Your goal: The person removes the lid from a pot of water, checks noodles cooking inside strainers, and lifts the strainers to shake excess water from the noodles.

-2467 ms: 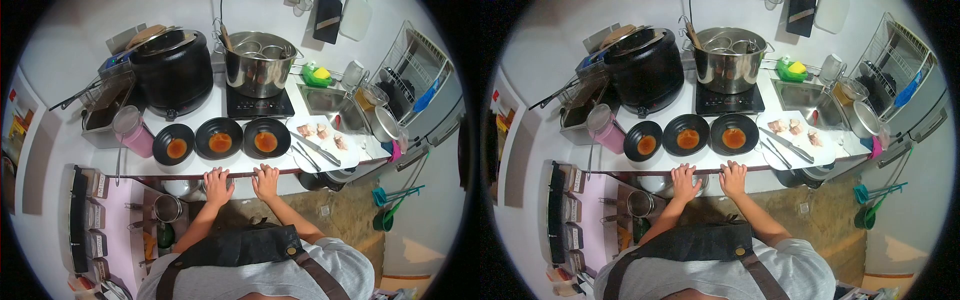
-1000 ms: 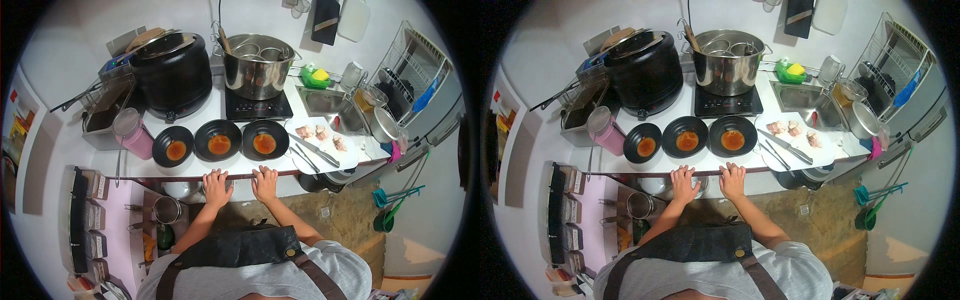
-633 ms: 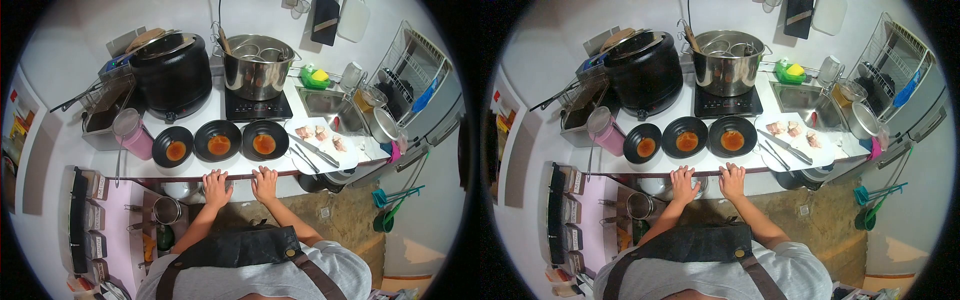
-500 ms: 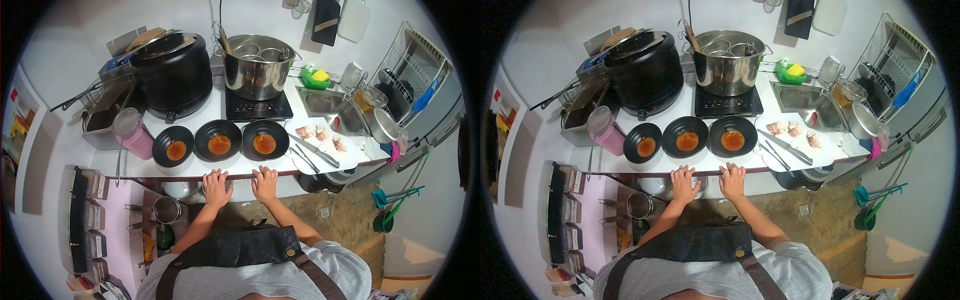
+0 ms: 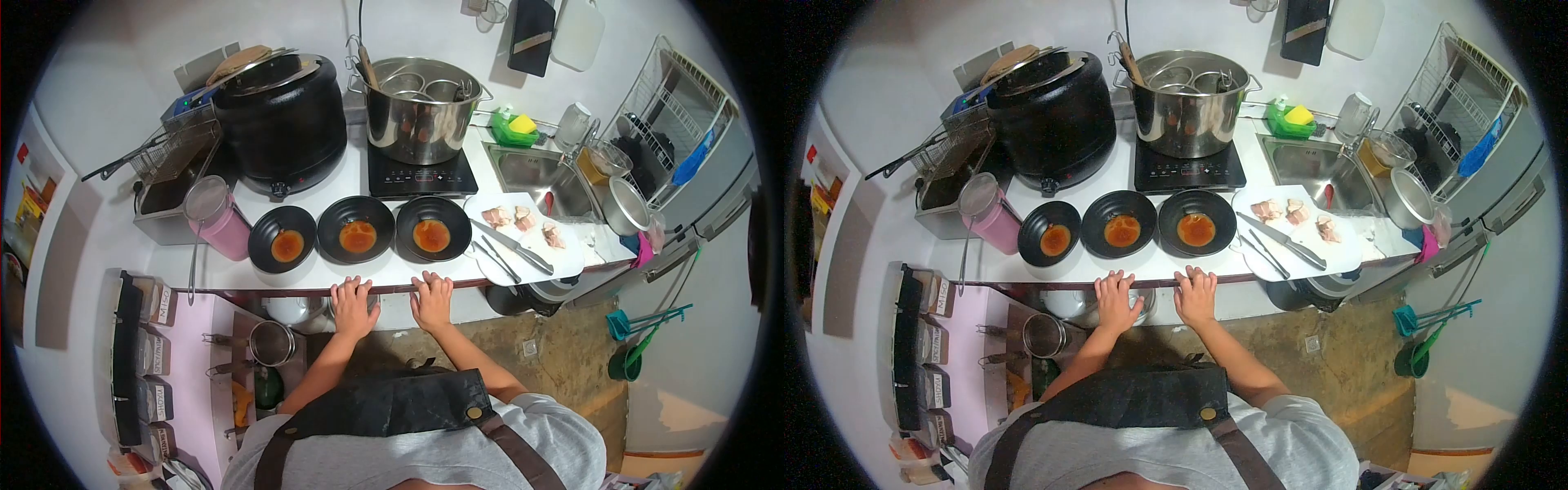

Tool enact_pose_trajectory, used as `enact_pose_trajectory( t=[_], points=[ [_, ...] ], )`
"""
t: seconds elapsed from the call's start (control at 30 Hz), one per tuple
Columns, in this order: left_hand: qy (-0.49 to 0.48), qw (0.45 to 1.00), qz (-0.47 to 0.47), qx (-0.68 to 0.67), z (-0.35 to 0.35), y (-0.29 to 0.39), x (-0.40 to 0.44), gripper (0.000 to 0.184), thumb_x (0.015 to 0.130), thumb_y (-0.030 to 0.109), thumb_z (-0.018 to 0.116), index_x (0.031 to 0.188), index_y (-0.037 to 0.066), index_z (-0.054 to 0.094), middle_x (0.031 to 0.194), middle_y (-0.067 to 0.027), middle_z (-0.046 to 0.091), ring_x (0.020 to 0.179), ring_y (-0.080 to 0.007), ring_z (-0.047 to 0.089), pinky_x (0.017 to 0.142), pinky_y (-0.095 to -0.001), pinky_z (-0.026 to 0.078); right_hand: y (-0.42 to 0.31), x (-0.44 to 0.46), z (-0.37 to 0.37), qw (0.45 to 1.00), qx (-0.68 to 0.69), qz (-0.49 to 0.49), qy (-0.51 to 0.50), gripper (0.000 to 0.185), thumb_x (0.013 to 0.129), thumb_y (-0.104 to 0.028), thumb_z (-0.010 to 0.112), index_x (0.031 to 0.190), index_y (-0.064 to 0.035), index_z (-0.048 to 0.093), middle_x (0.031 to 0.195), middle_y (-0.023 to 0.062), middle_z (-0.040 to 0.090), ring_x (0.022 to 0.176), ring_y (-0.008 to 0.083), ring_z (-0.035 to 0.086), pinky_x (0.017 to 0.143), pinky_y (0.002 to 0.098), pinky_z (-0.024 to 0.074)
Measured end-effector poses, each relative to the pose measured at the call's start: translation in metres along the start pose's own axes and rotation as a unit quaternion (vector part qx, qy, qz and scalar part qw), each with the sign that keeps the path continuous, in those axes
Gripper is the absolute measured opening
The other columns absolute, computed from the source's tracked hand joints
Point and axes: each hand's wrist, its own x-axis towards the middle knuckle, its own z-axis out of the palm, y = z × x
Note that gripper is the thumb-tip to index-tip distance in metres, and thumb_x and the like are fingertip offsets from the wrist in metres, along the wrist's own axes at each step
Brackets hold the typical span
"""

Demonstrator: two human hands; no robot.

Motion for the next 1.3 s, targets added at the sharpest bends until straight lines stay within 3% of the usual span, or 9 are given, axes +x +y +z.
enact_pose_trajectory(
  t=[0.4, 0.77, 1.3],
  points=[
    [-0.006, 1.0, -0.004, 0.0, -0.003, 0.002, 0.0008, 0.054, 0.074, 0.027, 0.068, 0.121, 0.007, 0.051, 0.126, -0.0175, 0.044, 0.123, -0.0379, 0.037, 0.104, -0.0571, 0.021, -0.0005, 0.0, 0.0006, 1.0, 0.0, 0.002, 0.002, 0.041, 0.079, -0.017, 0.065, 0.119, -0.0126, 0.054, 0.121, 0.0144, 0.049, 0.118, 0.0331, 0.042, 0.101, 0.0539, 0.0254],
    [0.016, 1.0, 0.0, -0.001, -0.0004, 0.0008, 0.0014, 0.038, 0.085, 0.025, 0.06, 0.118, 0.007, 0.055, 0.121, -0.016, 0.047, 0.119, -0.0359, 0.041, 0.102, -0.0553, 0.024, -0.001, 0.001, -0.0005, 1.0, 0.007, 0.0, 0.011, 0.04, 0.08, -0.017, 0.064, 0.118, -0.0126, 0.054, 0.12, 0.0142, 0.049, 0.117, 0.0333, 0.043, 0.1, 0.0542, 0.0264],
    [0.012, 1.0, -0.002, -0.004, 0.0002, -0.0003, 0.0006, 0.04, 0.086, 0.029, 0.059, 0.119, 0.008, 0.055, 0.122, -0.016, 0.047, 0.121, -0.0361, 0.04, 0.103, -0.056, 0.023, -0.0003, 0.0001, 0.0, 1.0, 0.0, -0.001, 0.004, 0.041, 0.078, -0.016, 0.065, 0.118, -0.0128, 0.054, 0.122, 0.0137, 0.048, 0.118, 0.033, 0.042, 0.1, 0.0539, 0.0261]
  ],
)
